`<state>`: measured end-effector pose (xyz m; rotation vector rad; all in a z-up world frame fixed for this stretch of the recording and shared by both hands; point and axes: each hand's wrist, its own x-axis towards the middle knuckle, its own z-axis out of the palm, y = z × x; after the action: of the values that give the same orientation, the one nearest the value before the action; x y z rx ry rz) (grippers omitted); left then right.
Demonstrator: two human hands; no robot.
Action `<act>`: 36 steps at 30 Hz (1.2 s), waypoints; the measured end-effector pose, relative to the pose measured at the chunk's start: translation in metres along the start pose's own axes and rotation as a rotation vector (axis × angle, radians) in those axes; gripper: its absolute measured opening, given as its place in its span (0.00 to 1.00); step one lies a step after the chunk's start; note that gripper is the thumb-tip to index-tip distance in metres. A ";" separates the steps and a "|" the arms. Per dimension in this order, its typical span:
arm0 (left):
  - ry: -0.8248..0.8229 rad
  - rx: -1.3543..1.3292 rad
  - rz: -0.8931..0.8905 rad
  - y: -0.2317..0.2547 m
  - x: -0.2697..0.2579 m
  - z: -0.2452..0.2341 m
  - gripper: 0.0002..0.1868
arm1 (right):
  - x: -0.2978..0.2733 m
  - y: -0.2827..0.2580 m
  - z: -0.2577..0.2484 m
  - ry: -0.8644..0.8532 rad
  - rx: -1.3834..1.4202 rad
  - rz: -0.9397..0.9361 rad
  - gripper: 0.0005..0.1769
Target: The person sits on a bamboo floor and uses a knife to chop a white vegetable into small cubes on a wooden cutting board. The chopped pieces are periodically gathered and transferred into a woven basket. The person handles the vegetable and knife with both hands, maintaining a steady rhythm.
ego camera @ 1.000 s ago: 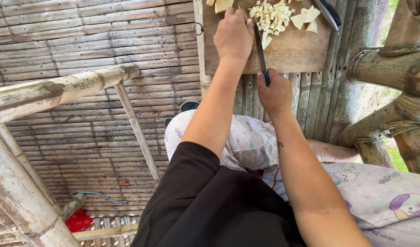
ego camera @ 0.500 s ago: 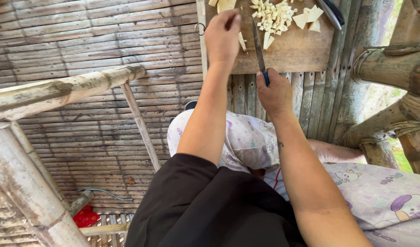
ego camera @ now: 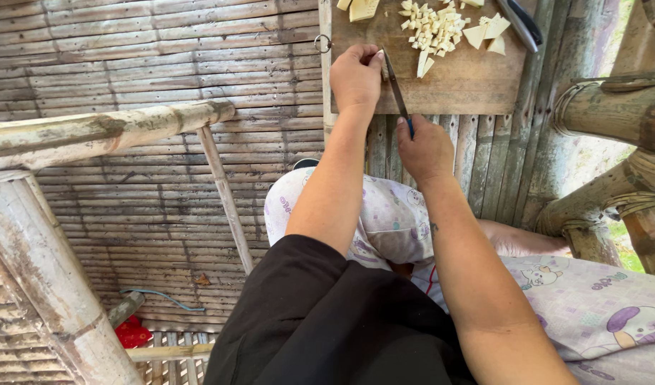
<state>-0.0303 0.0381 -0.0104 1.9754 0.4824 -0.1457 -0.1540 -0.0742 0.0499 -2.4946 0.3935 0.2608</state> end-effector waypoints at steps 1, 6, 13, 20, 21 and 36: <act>0.001 0.020 0.000 0.001 -0.001 -0.001 0.09 | 0.000 -0.001 0.000 -0.020 -0.029 0.032 0.20; -0.004 0.013 -0.003 0.006 -0.001 -0.005 0.09 | 0.000 -0.004 -0.004 -0.002 0.003 0.021 0.15; -0.032 0.023 -0.018 0.008 0.000 -0.007 0.08 | 0.000 -0.014 -0.006 0.007 -0.088 -0.089 0.11; -0.015 0.062 0.020 0.008 0.000 -0.004 0.08 | 0.001 -0.032 -0.016 -0.070 -0.206 -0.076 0.13; -0.014 0.081 0.030 0.007 0.001 -0.003 0.08 | 0.001 -0.034 -0.018 -0.082 -0.210 -0.078 0.13; -0.034 0.169 0.079 0.009 0.005 -0.003 0.07 | 0.018 -0.041 -0.012 -0.172 -0.220 -0.025 0.13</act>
<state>-0.0225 0.0388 -0.0026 2.1502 0.3794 -0.1742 -0.1226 -0.0530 0.0760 -2.6630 0.2749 0.5297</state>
